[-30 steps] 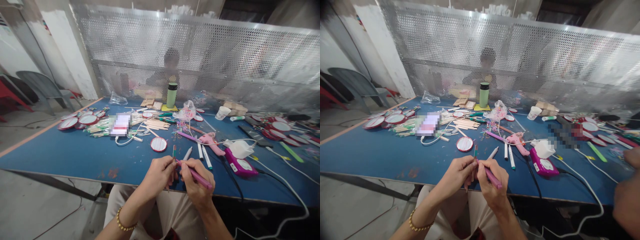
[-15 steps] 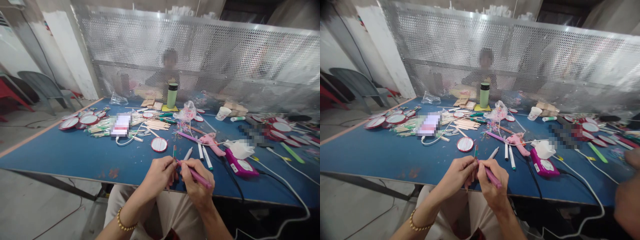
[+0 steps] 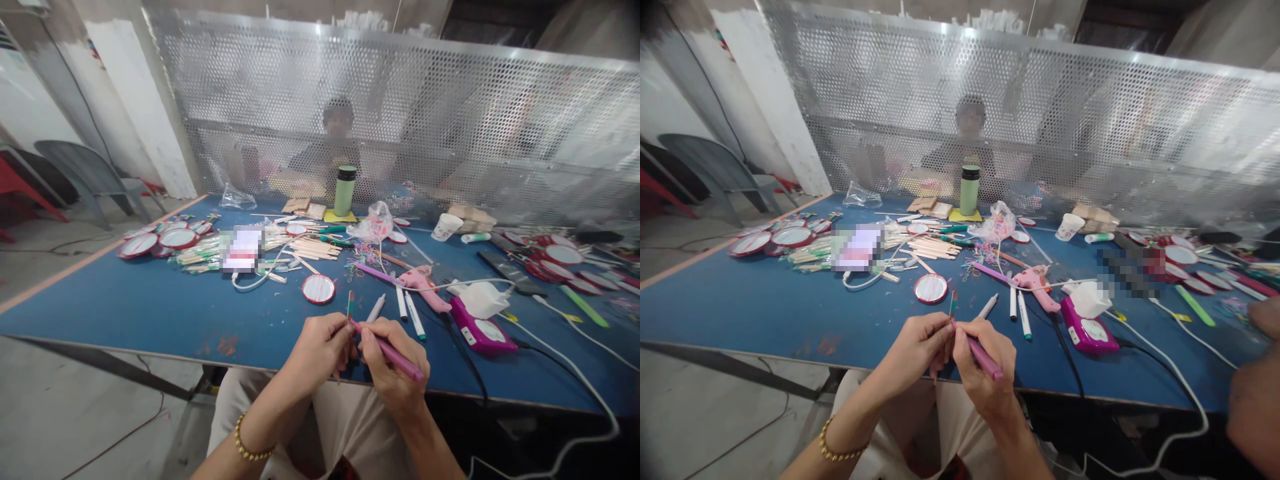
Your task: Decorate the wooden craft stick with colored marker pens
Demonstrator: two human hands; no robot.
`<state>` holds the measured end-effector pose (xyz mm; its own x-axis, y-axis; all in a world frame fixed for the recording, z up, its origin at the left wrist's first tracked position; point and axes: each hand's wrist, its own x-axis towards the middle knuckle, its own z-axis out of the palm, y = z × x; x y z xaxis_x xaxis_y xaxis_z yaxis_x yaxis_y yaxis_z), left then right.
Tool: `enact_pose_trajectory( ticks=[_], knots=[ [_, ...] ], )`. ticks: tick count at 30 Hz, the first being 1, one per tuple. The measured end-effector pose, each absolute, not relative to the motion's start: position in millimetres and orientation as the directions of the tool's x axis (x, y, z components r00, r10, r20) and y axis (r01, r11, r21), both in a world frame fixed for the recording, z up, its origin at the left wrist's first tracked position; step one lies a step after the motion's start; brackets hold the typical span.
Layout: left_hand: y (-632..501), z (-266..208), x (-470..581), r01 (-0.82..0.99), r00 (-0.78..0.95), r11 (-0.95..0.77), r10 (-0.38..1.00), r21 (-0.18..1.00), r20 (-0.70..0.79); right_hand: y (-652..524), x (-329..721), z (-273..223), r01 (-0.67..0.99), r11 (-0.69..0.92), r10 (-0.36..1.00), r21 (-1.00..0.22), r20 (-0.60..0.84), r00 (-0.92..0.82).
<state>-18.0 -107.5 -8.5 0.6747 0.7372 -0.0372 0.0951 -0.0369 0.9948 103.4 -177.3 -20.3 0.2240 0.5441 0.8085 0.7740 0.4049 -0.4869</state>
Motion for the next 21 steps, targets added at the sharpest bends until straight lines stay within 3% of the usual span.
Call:
enact_pose_trajectory(
  ticks=[21],
  knots=[
    [-107.6,-8.1,-18.3,0.117,0.677,-0.038,0.734,0.992,-0.052,-178.0,103.2,-20.1,0.746,0.378,0.573,-0.549,0.771,0.277]
  ],
)
